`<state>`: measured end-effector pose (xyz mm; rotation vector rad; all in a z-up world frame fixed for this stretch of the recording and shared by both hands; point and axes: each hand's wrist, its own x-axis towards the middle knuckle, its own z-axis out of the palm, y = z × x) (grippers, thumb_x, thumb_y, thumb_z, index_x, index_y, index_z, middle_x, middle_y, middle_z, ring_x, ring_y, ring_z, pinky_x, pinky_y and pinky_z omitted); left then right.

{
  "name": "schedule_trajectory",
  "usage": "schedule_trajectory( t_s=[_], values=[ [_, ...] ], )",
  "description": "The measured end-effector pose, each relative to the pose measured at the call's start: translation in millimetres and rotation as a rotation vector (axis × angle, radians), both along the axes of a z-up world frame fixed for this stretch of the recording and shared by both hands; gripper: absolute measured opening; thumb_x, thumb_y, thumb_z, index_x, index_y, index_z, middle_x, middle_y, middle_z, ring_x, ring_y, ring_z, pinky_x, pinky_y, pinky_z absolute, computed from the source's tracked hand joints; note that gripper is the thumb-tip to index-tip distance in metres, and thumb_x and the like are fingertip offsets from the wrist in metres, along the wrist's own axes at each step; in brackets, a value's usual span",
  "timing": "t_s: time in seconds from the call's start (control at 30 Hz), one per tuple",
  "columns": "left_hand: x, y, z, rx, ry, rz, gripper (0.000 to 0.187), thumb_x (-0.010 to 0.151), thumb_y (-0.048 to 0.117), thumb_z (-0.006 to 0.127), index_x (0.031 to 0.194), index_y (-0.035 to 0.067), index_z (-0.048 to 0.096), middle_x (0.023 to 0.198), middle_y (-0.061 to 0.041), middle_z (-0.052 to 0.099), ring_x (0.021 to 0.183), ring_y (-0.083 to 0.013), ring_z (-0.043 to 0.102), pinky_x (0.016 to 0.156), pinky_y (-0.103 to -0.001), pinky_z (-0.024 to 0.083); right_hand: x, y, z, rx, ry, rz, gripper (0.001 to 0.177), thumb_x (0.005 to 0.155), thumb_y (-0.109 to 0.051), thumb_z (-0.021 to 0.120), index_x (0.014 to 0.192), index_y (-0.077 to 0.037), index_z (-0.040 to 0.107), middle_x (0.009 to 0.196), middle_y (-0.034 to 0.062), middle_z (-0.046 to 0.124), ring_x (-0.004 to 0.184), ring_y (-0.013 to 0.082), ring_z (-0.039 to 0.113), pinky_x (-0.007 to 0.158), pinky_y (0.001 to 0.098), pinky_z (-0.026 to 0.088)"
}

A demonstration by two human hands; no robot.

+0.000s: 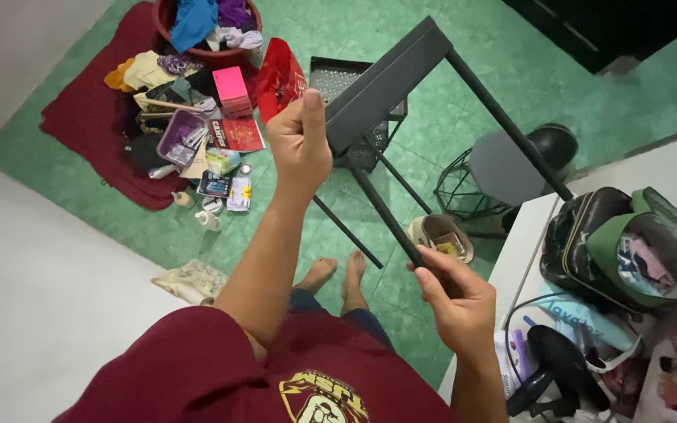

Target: The person assembles a black metal three-tiered rack by inserting vertical poles into the perforated shelves and securing them. They work on the floor, attaching each shelf level to the frame and adjusting the structure to ensure stability.

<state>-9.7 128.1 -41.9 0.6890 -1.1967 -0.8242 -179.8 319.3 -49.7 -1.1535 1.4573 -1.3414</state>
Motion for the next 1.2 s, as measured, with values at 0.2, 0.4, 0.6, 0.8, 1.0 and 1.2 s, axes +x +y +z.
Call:
schedule_trajectory(
  t_s=[0.2,0.4,0.6,0.8,1.0,1.2],
  values=[
    [-3.5,4.5,3.6,-0.003,0.001,-0.025,0.045,0.098,0.028,0.047,0.062,0.005,0.032,0.061,0.007,0.030,0.059,-0.0037,0.023,0.051,-0.026,0.016,-0.1,5.7,-2.7,0.000,-0.013,-0.030,0.030,0.080,-0.003,0.062,0.109,0.001,0.061,0.087,0.0067,0.067,0.065,0.0041,0.055,0.053,0.0169,0.043],
    [-7.6,10.4,8.8,-0.021,-0.048,-0.030,0.045,0.097,0.028,0.050,0.063,0.003,0.037,0.061,0.007,0.033,0.059,-0.0041,0.027,0.051,-0.025,0.020,-4.1,9.7,-3.7,-0.082,-0.027,-0.004,0.029,0.080,0.000,0.060,0.109,0.002,0.058,0.092,0.0081,0.066,0.080,0.0076,0.062,0.066,0.0177,0.047],
    [-21.5,21.0,8.3,0.023,-0.058,0.020,0.039,0.092,0.020,0.056,0.060,-0.001,0.046,0.057,0.007,0.038,0.056,-0.0024,0.031,0.048,-0.024,0.022,-23.5,18.0,-12.2,-0.036,-0.083,-0.034,0.028,0.080,0.001,0.061,0.108,0.003,0.060,0.088,0.0083,0.066,0.072,0.0080,0.058,0.058,0.0178,0.044],
    [-25.7,21.4,-0.1,-0.034,0.010,0.009,0.030,0.090,0.012,0.058,0.064,-0.003,0.051,0.060,0.006,0.043,0.057,-0.0020,0.036,0.050,-0.024,0.027,-63.4,43.1,-27.5,-0.047,-0.035,-0.096,0.028,0.082,-0.004,0.057,0.109,0.004,0.058,0.071,0.0035,0.057,0.056,0.0052,0.046,0.048,0.0172,0.036],
    [8.2,2.0,1.4,0.035,0.117,-0.173,0.018,0.083,0.010,0.059,0.074,-0.006,0.060,0.067,0.001,0.055,0.059,-0.0056,0.046,0.053,-0.025,0.033,-103.3,76.6,-31.8,-0.240,-0.594,-0.070,0.018,0.091,-0.006,0.049,0.096,0.010,0.054,0.064,0.0054,0.045,0.051,0.0094,0.036,0.049,0.0253,0.029],
    [41.6,-1.2,18.6,-0.159,0.094,-0.430,0.039,0.087,0.025,0.055,0.065,-0.005,0.047,0.060,-0.008,0.045,0.053,-0.0124,0.037,0.044,-0.025,0.024,-102.1,70.7,-24.3,-0.191,-0.661,-0.094,0.025,0.095,-0.019,0.043,0.089,0.005,0.050,0.056,0.0073,0.043,0.044,0.0125,0.035,0.043,0.0257,0.028]
  ],
)
